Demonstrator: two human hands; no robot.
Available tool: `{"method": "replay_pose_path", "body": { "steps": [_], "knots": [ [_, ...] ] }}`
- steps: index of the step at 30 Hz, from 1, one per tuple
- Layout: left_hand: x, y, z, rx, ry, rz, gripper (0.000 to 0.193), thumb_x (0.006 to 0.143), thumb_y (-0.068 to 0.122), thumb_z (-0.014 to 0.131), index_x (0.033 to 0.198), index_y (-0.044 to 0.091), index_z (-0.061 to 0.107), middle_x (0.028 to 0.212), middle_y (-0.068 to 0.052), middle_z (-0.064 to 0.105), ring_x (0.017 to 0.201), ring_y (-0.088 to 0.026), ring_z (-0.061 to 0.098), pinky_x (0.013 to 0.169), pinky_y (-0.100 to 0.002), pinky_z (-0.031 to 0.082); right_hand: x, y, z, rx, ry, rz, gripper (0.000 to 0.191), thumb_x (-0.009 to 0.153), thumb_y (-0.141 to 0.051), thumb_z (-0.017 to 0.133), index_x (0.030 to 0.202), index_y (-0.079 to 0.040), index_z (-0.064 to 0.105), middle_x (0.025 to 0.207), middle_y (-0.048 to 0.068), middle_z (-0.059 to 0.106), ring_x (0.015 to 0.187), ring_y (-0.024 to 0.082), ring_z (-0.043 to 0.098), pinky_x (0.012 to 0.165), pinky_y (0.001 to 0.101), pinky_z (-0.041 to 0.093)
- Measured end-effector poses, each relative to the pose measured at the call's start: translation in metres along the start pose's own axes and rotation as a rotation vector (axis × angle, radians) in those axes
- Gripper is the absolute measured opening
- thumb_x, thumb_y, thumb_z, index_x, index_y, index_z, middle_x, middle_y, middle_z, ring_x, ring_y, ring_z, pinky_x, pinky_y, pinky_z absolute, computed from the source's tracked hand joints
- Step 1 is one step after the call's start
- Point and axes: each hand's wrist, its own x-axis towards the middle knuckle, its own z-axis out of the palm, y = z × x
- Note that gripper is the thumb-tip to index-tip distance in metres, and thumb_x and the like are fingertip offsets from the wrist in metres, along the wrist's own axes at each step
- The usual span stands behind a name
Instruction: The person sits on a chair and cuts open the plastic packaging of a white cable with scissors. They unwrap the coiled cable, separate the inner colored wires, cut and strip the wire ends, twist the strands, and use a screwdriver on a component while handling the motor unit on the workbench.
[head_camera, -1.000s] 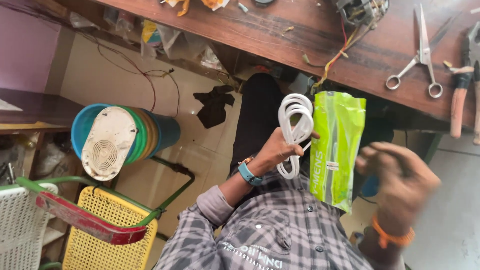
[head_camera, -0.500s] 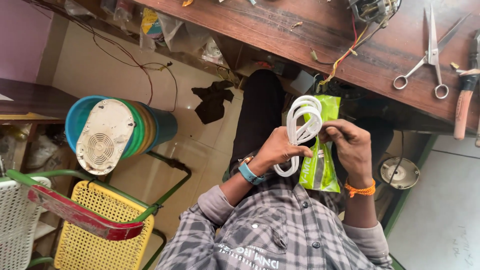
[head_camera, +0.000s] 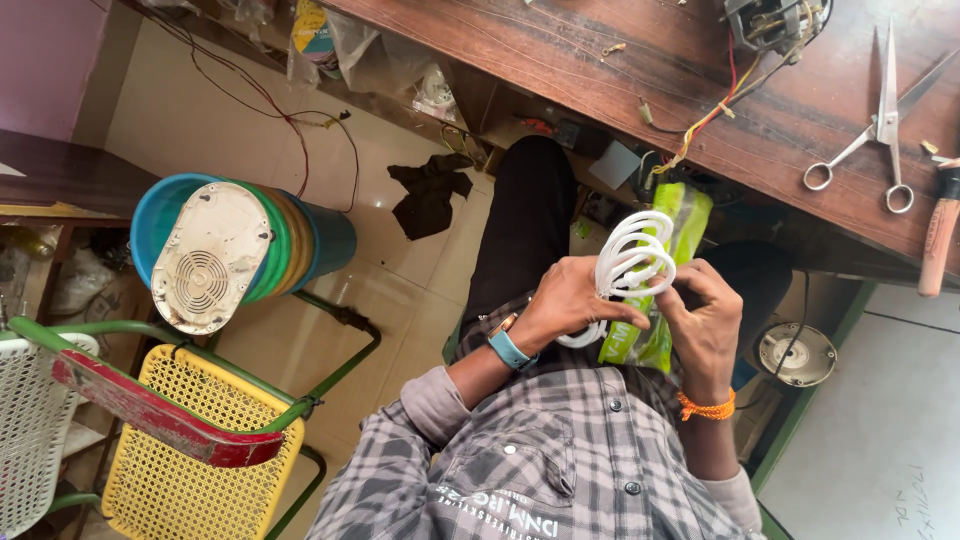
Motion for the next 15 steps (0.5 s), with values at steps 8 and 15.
{"method": "replay_pose_path", "body": {
  "steps": [8, 15],
  "knots": [
    [0.004, 0.012, 0.001, -0.025, -0.038, 0.088, 0.059, 0.066, 0.041, 0.092, 0.116, 0.014, 0.073, 0.098, -0.007, 0.078, 0.091, -0.021, 0.079, 0.079, -0.033, 0.060, 0.000, -0.001, 0.002, 0.075, -0.014, -0.004, 0.028, 0.082, -0.013, 0.082, 0.106, 0.002, 0.075, 0.097, 0.004, 0.070, 0.086, 0.011, 0.066, 0.074, 0.0245, 0.051],
    [0.011, 0.024, -0.003, 0.311, -0.084, 0.074, 0.041, 0.078, 0.022, 0.074, 0.118, 0.021, 0.072, 0.095, -0.012, 0.074, 0.090, -0.036, 0.070, 0.073, -0.045, 0.057, -0.004, -0.013, -0.020, 0.041, 0.135, -0.050, 0.012, 0.096, -0.006, 0.073, 0.104, 0.003, 0.074, 0.093, 0.004, 0.066, 0.084, 0.011, 0.061, 0.074, 0.0246, 0.047]
  ]
}}
